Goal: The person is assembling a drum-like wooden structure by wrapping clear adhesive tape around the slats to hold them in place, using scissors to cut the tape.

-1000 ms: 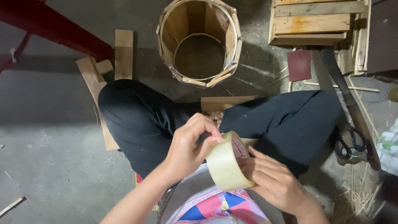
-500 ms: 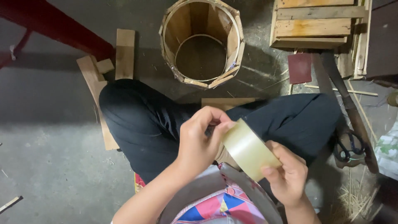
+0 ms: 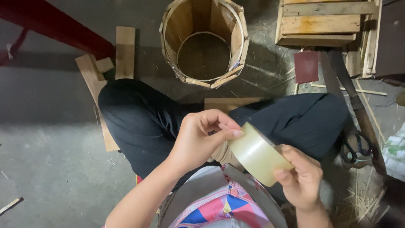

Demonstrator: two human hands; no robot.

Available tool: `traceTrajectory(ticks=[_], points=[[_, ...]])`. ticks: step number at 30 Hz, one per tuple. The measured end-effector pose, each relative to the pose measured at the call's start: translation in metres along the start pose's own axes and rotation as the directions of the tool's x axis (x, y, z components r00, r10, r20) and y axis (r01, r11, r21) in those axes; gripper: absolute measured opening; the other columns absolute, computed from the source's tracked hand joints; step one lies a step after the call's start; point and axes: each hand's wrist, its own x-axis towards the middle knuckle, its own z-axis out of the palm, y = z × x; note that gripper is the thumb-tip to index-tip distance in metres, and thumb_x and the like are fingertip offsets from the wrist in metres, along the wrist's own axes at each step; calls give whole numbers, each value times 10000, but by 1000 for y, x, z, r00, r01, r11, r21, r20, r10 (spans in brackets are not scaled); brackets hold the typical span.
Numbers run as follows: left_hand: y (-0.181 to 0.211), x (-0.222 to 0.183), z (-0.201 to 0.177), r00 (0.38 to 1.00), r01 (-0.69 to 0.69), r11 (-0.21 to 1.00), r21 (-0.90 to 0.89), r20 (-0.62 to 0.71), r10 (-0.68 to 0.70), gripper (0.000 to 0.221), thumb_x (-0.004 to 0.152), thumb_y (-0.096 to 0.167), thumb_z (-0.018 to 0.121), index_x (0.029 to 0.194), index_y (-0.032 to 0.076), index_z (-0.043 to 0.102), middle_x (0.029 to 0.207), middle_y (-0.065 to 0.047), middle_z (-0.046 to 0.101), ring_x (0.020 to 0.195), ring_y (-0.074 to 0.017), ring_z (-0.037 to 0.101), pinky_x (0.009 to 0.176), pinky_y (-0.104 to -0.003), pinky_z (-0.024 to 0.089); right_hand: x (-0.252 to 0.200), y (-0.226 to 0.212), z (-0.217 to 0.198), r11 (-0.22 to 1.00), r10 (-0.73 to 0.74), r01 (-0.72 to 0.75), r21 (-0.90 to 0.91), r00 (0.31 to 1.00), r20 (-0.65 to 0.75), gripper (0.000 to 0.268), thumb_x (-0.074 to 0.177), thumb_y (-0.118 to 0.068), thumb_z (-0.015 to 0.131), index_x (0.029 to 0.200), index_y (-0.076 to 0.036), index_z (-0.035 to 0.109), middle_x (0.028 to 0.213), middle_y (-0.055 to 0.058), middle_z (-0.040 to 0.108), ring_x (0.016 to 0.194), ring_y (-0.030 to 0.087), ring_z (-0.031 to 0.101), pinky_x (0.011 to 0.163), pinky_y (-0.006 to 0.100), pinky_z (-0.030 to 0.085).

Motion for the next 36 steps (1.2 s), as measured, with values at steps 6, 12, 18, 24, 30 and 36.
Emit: traceTrajectory(ticks=[6, 12, 18, 24, 30, 36], points=[[11, -3, -1, 1000, -23, 999, 34, 15, 22, 27, 831, -43, 786, 826, -36, 762, 697, -28, 678, 564, -35, 524, 501, -172, 463, 12, -24, -8, 989, -76, 82, -121, 996, 56, 227, 782, -165, 681, 802, 42, 591, 787, 118, 612, 670, 191, 484, 696, 296, 459], [12, -2, -4, 993, -119, 989, 88, 32, 116, 52, 849, -23, 786, 847, -19, 734, 767, -43, 710, 617, -50, 559, 576, -181, 508, 20, -31, -13, 908, -160, 192, -373, 980, 116, 167, 708, -89, 749, 753, 11, 623, 751, 92, 650, 639, 211, 540, 700, 315, 472], [23, -6, 4, 929, -357, 871, 337, 34, 368, 87, 800, -14, 796, 848, 9, 727, 846, -43, 692, 731, -128, 600, 687, -249, 514, 13, -21, -15, 956, -95, 114, -270, 992, 81, 211, 744, -99, 715, 865, 45, 618, 926, 153, 685, 765, 241, 593, 757, 319, 506], [7, -15, 14, 835, -508, 760, 406, 15, 550, 151, 829, -27, 769, 907, 22, 650, 1289, -136, 581, 1189, -273, 613, 956, -349, 532, 13, -22, -15, 959, -138, 155, -236, 987, 86, 177, 743, -109, 712, 790, 25, 605, 725, 94, 633, 594, 193, 498, 591, 297, 447], [-17, -22, 18, 831, -457, 784, 419, -114, 545, 150, 833, -71, 769, 901, 4, 658, 920, -86, 700, 824, -186, 682, 755, -280, 569, 11, -26, 3, 910, -75, 68, -409, 997, -3, 232, 704, -54, 792, 859, 43, 650, 674, 86, 642, 482, 176, 493, 480, 288, 415], [-12, -26, 7, 843, -407, 795, 450, -151, 517, 136, 840, -70, 774, 895, 4, 674, 880, -69, 675, 716, -141, 601, 612, -236, 483, 20, -21, 12, 854, -5, -48, -518, 995, -101, 190, 756, -102, 779, 823, 26, 656, 566, 79, 594, 426, 203, 455, 473, 320, 403]])
